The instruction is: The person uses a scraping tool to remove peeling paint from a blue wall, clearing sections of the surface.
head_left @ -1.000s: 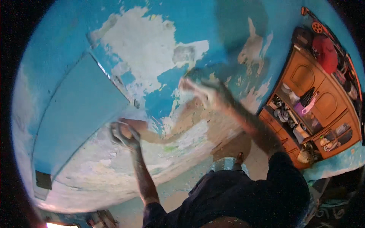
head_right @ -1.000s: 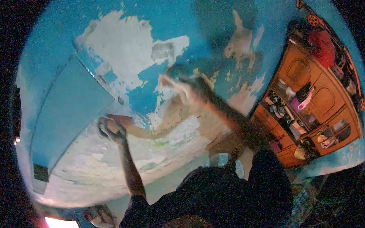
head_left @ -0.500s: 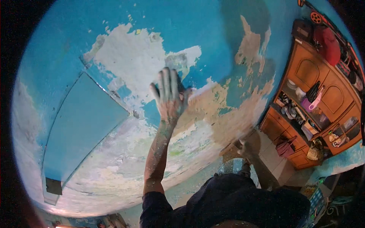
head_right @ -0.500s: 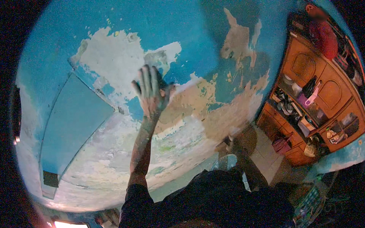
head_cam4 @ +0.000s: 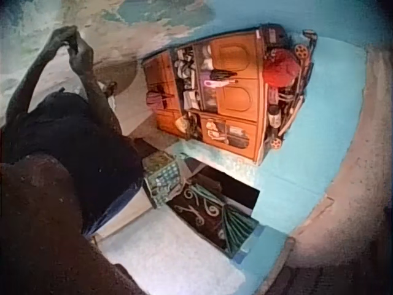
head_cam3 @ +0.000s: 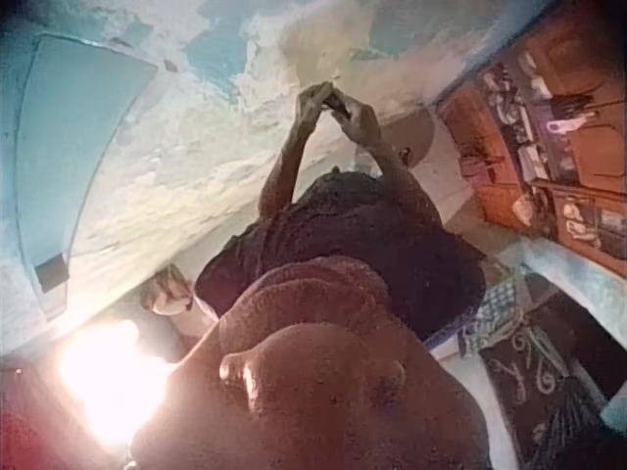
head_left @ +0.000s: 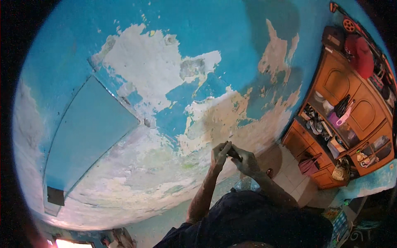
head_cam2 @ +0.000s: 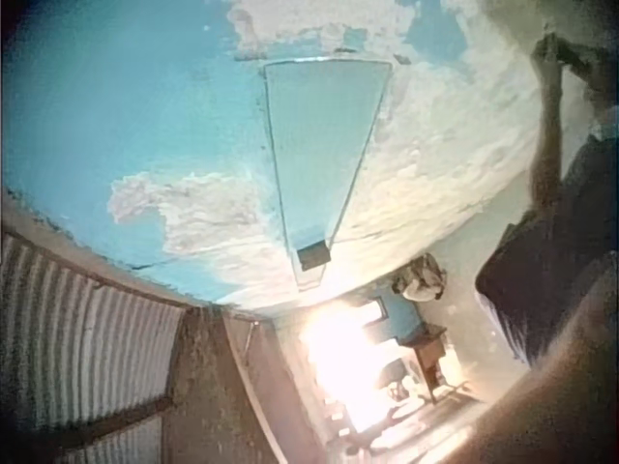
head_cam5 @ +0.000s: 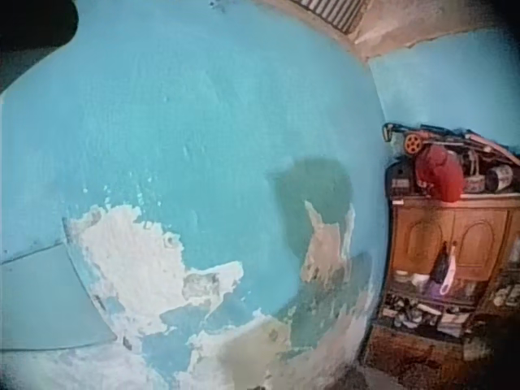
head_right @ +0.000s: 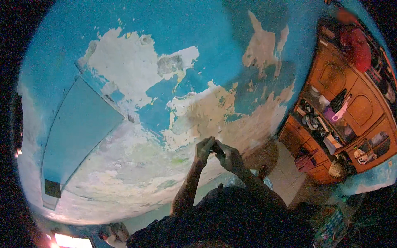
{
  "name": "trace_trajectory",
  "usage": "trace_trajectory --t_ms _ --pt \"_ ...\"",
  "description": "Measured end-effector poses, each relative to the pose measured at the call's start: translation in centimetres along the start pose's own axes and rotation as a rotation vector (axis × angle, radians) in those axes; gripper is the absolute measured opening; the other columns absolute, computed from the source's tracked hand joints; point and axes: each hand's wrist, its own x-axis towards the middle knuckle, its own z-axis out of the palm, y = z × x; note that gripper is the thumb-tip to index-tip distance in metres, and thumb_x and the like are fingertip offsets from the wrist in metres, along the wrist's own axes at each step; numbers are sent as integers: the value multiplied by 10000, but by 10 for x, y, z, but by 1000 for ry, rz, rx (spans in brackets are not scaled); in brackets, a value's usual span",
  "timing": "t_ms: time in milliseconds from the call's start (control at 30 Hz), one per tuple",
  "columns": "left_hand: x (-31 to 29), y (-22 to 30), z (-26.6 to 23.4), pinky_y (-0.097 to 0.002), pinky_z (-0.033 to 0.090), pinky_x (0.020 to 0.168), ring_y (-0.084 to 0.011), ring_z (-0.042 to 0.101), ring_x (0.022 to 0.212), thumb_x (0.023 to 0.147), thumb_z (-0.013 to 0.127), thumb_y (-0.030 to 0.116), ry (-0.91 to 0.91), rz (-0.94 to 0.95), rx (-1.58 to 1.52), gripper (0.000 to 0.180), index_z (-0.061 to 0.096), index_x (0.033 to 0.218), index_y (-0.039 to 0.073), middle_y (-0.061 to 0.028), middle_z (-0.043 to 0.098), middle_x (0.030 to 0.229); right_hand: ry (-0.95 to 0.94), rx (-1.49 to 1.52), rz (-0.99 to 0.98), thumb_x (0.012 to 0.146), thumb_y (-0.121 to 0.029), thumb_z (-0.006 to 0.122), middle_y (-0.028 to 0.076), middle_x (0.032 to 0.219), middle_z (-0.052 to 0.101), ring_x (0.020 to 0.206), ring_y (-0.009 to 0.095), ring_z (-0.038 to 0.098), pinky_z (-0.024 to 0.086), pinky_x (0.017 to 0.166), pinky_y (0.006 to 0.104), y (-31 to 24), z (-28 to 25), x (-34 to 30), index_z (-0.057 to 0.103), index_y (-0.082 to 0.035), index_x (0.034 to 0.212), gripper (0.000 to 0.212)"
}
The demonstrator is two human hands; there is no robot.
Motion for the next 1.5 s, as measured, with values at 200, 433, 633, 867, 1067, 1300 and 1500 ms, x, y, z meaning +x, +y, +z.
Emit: trace_trajectory --t_ms 200,433,633,867,1067,1300,1500 --pt "-3 48 -42 -263 450 557 -139 573 548 849 616 148 184 244 -219 190 640 776 -26 -78 626 641 -46 64 -212 793 -67 656 162 887 623 754 192 620 494 626 326 -39 16 2 413 69 1282 563" --pt "-21 91 -46 -317 482 637 -154 599 727 851 619 206 -19 289 -723 192 631 814 18 -76 637 799 399 880 -292 850 -80 579 89 918 615 831 129 577 471 667 307 -100 -27 57 588 18 1040 213" --pt "-30 114 -15 -280 479 665 -148 612 723 836 647 227 -10 473 223 220 685 937 35 -97 673 836 80 1180 -415 855 -109 571 38 716 516 620 133 506 420 544 289 -164 -67 100 542 -20 946 130" --pt "-30 161 -172 -386 438 827 -283 540 959 835 631 127 1343 1217 515 187 620 970 -1 -139 599 979 22 1142 -667 874 -262 603 -19 560 405 459 91 407 310 426 241 -248 -120 152 491 -77 757 245" --pt "-24 179 -252 -426 421 789 -308 512 943 852 579 105 1522 1389 901 135 591 924 -9 -162 556 997 440 1376 -548 868 -287 612 -55 478 325 345 87 305 241 336 236 -260 -109 212 348 -159 600 398" --pt "-11 165 -257 -430 381 783 -297 476 912 842 576 194 1561 1419 915 181 566 903 24 -127 540 932 416 1532 -399 819 -198 656 -60 478 305 339 61 283 233 317 199 -241 -73 226 378 -144 778 286" --pt "-12 162 -266 -417 374 762 -292 473 899 839 561 228 1555 1410 956 203 566 905 36 -114 538 927 422 1373 -492 816 -184 614 -71 486 294 363 72 286 241 319 227 -248 -73 225 379 -153 592 326"
